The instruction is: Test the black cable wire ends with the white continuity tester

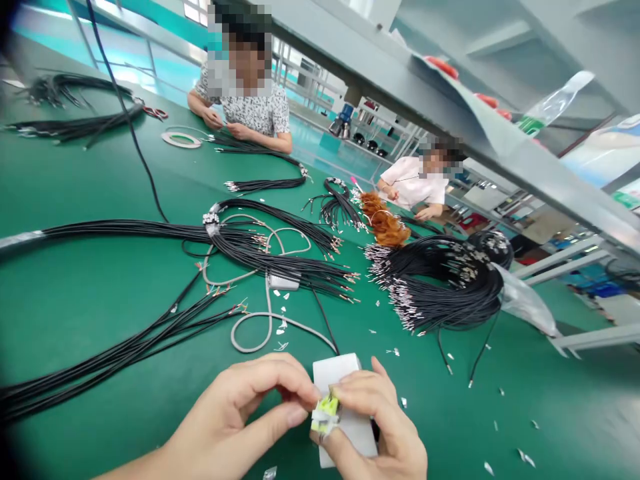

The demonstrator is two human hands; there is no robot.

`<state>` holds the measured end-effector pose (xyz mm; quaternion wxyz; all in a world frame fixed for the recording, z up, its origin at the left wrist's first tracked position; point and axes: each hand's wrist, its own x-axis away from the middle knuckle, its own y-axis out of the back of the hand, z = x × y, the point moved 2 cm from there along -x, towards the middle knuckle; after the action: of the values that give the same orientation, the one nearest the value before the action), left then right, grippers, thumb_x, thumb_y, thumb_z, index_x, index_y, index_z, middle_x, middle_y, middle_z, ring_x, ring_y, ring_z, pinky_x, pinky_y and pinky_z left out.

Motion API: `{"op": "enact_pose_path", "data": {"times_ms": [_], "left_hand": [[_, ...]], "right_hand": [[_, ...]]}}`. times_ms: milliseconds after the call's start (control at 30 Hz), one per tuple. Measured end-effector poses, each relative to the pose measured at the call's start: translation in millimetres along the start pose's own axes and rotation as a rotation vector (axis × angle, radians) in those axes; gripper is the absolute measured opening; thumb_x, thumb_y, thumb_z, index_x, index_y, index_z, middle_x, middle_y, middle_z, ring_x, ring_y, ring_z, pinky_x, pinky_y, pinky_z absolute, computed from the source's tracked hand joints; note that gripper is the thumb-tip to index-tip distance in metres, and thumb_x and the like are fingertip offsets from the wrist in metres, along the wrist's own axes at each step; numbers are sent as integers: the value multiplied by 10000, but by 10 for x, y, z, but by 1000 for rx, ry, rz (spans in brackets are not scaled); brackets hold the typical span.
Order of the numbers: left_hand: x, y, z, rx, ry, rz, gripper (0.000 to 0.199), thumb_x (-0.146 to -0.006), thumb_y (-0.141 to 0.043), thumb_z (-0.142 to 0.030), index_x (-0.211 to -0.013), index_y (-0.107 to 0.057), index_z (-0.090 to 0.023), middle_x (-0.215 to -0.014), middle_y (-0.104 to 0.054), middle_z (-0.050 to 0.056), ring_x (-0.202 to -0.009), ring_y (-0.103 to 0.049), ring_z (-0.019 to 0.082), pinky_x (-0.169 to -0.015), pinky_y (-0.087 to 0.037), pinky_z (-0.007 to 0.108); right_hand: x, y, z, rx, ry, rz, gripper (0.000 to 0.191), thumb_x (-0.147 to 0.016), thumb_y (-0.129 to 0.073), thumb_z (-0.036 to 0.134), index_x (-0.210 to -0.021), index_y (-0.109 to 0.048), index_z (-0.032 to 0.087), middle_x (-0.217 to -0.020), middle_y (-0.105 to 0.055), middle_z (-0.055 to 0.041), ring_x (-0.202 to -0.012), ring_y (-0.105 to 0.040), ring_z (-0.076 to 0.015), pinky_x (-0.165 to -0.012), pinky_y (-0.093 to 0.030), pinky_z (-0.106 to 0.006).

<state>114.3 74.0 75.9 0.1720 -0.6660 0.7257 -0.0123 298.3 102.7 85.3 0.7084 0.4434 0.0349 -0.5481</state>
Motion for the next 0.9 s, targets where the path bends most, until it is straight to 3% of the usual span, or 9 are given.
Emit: {"op": "enact_pose_path", "data": {"times_ms": [367,700,900], "left_hand": [[-224,-298,-58,-62,-64,-31,193,-772,-634,-10,-791,-731,-176,-770,-702,4,-726,-635,134,-709,-492,216],[-280,-345,-120,-146,-192,-30,141,-821,-605,-47,-780,-656,-172,-739,-640,-18,-692,-596,104,-678,-470,180],[-291,-349,-163,-237,-292,72,130,-868,-530,-75,-801,-576,-176,-770,-582,-7,-732,-557,117,-694,-455,200]], "right_hand": [[-5,149,-164,-123,-226,-169,182,-660,-834,248,-797,-717,269,-795,-744,22,-763,-704,-176,-1024,-459,-378],[-15,155,-157,-172,-242,-219,210,-630,-851,255,-807,-742,287,-781,-749,20,-714,-700,-172,-1039,-441,-413],[-2,151,-134,-181,-284,-248,192,-611,-858,264,-756,-734,248,-786,-752,-9,-696,-699,-195,-1065,-408,-495]]}}
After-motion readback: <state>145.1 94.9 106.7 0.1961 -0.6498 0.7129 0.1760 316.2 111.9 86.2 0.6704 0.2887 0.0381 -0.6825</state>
